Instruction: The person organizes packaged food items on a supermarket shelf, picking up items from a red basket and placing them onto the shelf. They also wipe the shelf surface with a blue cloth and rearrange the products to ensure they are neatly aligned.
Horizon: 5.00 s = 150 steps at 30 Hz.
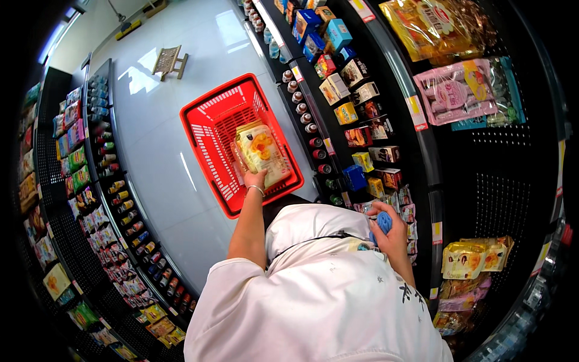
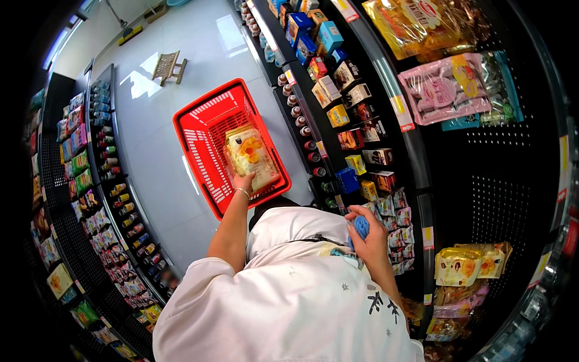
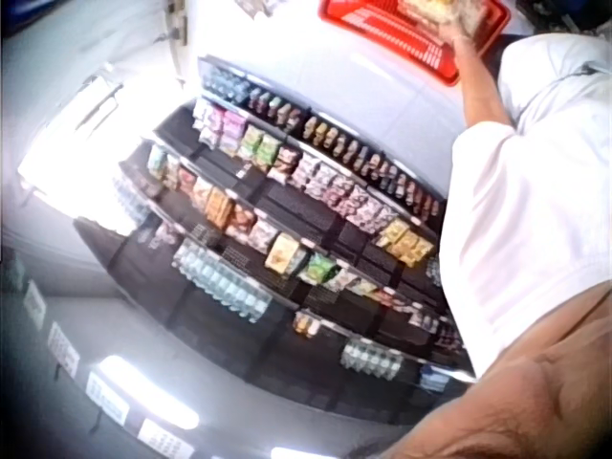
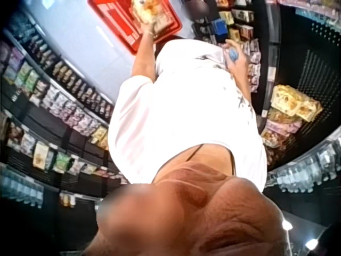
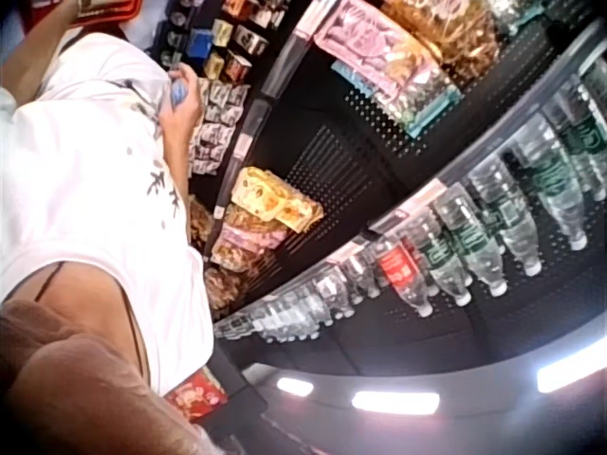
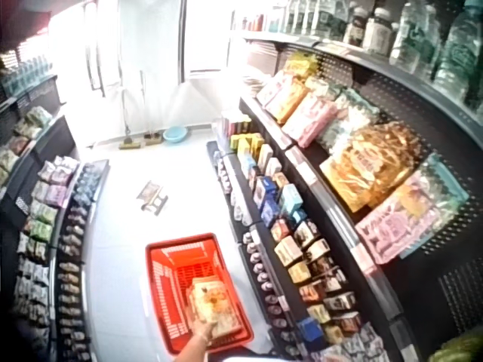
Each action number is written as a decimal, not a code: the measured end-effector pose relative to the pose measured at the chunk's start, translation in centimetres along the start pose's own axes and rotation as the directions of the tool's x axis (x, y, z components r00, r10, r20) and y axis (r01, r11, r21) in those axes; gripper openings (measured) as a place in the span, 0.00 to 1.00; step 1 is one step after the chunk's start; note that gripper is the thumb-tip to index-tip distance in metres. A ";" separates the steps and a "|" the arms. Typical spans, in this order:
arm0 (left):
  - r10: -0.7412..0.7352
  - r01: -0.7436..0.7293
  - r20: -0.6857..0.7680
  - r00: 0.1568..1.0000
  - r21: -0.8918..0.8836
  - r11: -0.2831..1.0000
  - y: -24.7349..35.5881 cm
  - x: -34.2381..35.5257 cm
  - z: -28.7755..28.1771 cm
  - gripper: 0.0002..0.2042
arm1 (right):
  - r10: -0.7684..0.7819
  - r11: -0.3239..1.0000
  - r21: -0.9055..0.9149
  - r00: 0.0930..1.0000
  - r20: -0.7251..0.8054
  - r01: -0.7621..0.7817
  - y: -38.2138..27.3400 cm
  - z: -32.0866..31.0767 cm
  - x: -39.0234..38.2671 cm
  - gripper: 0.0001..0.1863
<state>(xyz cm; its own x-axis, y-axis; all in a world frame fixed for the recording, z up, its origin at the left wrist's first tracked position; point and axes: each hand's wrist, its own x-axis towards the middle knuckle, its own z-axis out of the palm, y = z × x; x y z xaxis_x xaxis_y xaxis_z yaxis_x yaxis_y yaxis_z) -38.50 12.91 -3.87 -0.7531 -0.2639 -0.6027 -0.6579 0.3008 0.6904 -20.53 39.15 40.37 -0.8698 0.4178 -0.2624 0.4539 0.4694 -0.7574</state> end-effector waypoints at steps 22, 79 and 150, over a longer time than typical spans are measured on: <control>0.656 -0.352 0.633 0.410 -0.553 0.755 28.0 -26.9 -1.3 0.24 | -0.289 0.924 0.111 0.857 -0.426 0.367 5.4 -3.2 0.2 0.31; 0.574 -0.359 0.770 -0.277 -0.637 0.682 29.7 -52.3 29.5 0.25 | 0.210 0.966 0.188 0.117 -0.971 -0.175 22.4 -15.4 -19.2 0.31; -0.126 0.183 0.206 0.970 -0.288 0.940 -7.7 6.6 0.6 0.26 | 0.128 0.971 -0.230 0.954 0.269 -0.066 -3.4 10.1 7.9 0.19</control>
<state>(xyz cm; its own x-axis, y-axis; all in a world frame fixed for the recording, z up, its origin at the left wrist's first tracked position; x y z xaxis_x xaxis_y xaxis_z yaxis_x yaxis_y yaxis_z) -38.38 9.43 -13.40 -0.6483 -0.1047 -0.7542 -0.7560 -0.0293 0.6539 -30.93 32.99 34.78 -0.8240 0.2495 -0.5088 0.5423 0.6073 -0.5806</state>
